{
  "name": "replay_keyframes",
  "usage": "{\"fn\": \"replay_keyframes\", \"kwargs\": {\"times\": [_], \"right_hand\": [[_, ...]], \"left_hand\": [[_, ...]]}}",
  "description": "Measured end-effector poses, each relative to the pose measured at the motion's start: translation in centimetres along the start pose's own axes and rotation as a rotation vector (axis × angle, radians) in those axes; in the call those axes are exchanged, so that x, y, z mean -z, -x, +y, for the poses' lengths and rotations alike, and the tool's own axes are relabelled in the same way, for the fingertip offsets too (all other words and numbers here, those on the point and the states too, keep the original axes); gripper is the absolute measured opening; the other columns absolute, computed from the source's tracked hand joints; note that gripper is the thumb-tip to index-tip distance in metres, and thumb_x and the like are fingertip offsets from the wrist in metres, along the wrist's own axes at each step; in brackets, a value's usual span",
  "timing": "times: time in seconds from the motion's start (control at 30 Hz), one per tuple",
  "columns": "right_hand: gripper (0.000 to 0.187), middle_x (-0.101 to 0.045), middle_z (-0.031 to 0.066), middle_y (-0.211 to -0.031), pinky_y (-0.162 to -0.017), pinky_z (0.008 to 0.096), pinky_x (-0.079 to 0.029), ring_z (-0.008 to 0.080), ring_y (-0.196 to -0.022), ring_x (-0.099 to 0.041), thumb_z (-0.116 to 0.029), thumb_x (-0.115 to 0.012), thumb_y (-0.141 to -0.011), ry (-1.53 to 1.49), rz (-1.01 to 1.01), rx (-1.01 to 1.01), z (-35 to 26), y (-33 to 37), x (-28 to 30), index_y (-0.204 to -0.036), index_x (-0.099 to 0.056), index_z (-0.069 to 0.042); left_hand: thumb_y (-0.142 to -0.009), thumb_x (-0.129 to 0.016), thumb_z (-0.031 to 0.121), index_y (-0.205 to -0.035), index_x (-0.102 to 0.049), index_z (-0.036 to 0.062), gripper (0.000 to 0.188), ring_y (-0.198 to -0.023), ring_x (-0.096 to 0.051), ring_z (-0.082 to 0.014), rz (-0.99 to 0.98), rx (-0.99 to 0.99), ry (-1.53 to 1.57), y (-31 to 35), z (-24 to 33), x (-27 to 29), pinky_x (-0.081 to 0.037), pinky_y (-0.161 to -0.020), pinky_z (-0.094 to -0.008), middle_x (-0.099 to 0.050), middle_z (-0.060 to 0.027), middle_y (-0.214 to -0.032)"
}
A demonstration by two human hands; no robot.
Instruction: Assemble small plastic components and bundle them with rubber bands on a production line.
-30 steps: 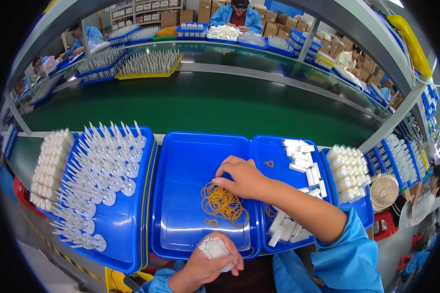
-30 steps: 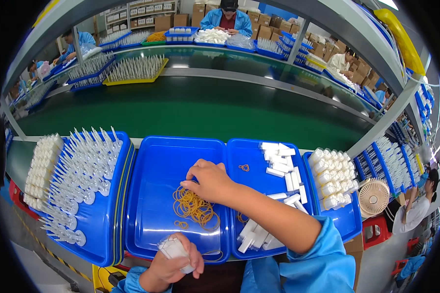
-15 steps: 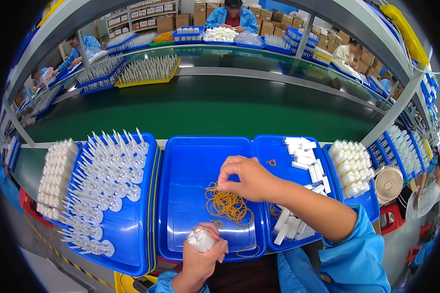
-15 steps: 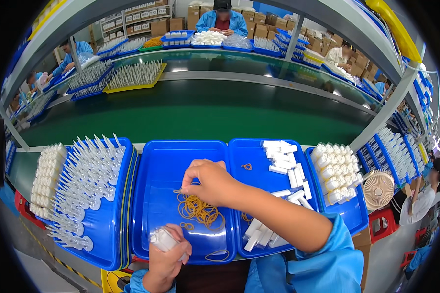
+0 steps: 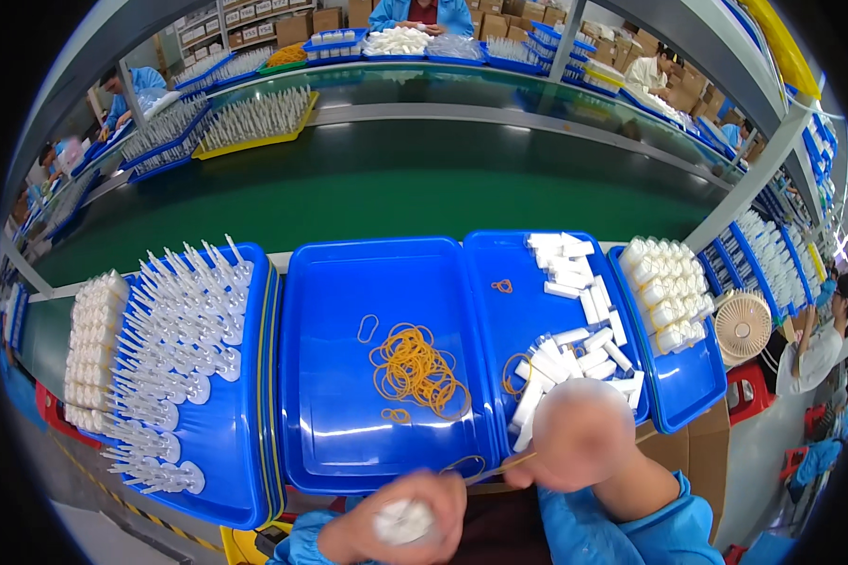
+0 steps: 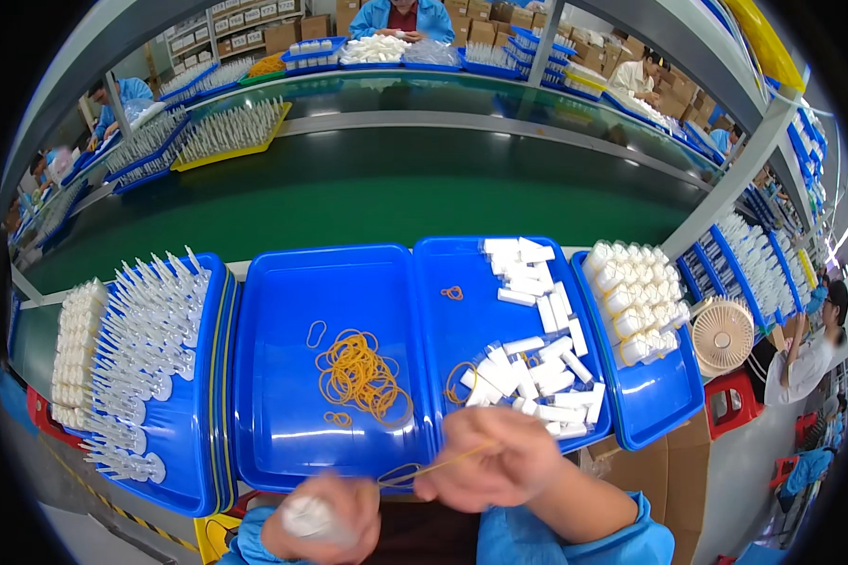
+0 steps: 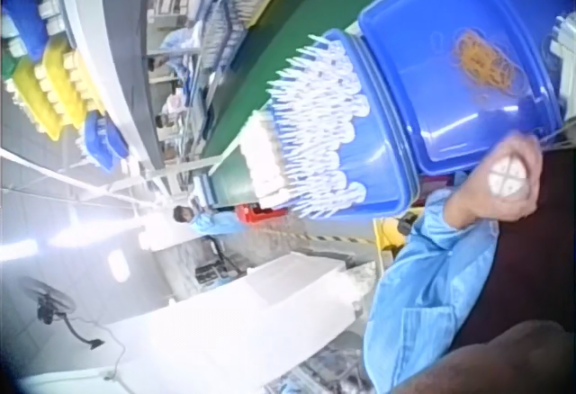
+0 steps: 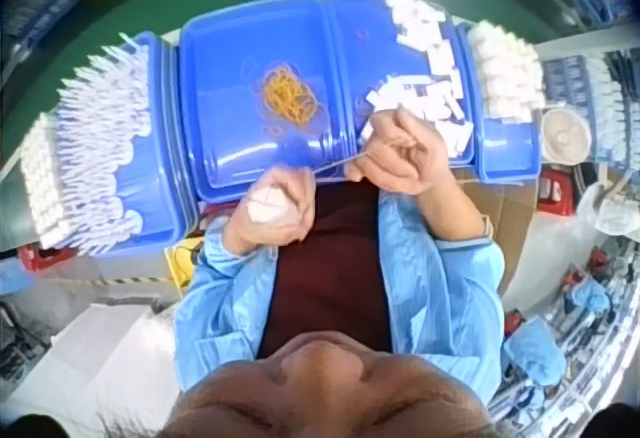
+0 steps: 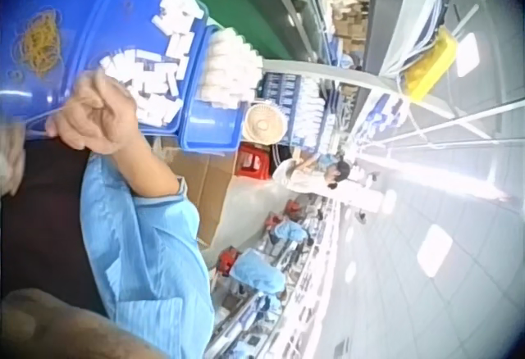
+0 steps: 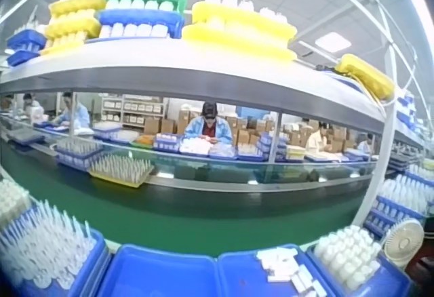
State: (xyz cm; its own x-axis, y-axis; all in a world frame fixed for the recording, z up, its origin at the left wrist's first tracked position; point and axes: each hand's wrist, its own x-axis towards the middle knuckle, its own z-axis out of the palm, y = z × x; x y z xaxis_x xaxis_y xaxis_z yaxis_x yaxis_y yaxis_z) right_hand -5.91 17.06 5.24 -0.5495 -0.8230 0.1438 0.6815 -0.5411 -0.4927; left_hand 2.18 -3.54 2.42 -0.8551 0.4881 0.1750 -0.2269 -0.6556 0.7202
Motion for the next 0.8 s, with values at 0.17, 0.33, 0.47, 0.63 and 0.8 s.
{"fn": "replay_keyframes", "kwargs": {"times": [0.17,0.33,0.47,0.63,0.8], "right_hand": [[0.047,-0.048,0.0042,-0.053,-0.052,0.0316,-0.04,0.0187,-0.045,-0.047,-0.034,-0.044,-0.089,1.082,-0.164,-0.186,0.2,1.1,-2.6,-0.111,-0.052,0.008],[0.037,-0.061,0.0184,-0.069,-0.05,0.0364,-0.04,0.0294,-0.057,-0.057,-0.017,-0.046,-0.088,0.596,-0.504,0.02,3.6,3.6,0.2,-0.117,-0.05,0.005],[0.047,-0.062,0.015,-0.095,-0.054,0.0305,-0.046,0.0207,-0.07,-0.062,-0.018,-0.052,-0.086,0.063,0.224,0.12,2.9,5.0,0.7,-0.129,-0.04,-0.004],[0.046,-0.061,0.0122,-0.105,-0.06,0.0286,-0.049,0.0189,-0.078,-0.063,-0.013,-0.065,-0.078,0.878,0.262,-0.107,-0.2,3.8,0.5,-0.122,-0.052,-0.011],[0.034,-0.06,0.009,-0.095,-0.065,0.0275,-0.051,0.0201,-0.078,-0.061,-0.02,-0.073,-0.069,1.511,0.248,0.082,1.7,4.0,1.1,-0.099,-0.062,-0.008]], "left_hand": [[-0.068,-0.064,-0.006,-0.137,-0.001,0.0048,0.095,-0.064,-0.053,-0.0143,0.36,-0.159,-1.053,-2.4,-3.8,0.4,-0.044,-0.056,-0.0257,-0.05,-0.0067,-0.072],[-0.067,-0.061,-0.009,-0.14,0.012,0.0183,0.107,-0.06,-0.054,-0.0152,0.308,0.146,-0.165,-3.1,-1.4,0.0,-0.044,-0.05,-0.0255,-0.049,-0.0059,-0.071],[-0.065,-0.058,-0.015,-0.136,0.019,0.0326,0.115,-0.048,-0.05,-0.0157,0.428,-0.161,-0.276,-3.0,-2.9,-0.6,-0.044,-0.041,-0.0277,-0.046,-0.0087,-0.079],[-0.069,-0.062,-0.007,-0.136,-0.006,0.0042,0.088,-0.074,-0.055,-0.0235,0.348,-0.252,-1.192,-3.4,-5.2,-1.3,-0.045,-0.062,-0.0333,-0.048,-0.0136,-0.085],[-0.068,-0.068,0.01,-0.115,-0.036,-0.0118,0.061,-0.091,-0.05,-0.0447,0.169,0.114,-1.579,-2.9,-4.4,-2.7,-0.043,-0.08,-0.044,-0.05,-0.0266,-0.1]]}}
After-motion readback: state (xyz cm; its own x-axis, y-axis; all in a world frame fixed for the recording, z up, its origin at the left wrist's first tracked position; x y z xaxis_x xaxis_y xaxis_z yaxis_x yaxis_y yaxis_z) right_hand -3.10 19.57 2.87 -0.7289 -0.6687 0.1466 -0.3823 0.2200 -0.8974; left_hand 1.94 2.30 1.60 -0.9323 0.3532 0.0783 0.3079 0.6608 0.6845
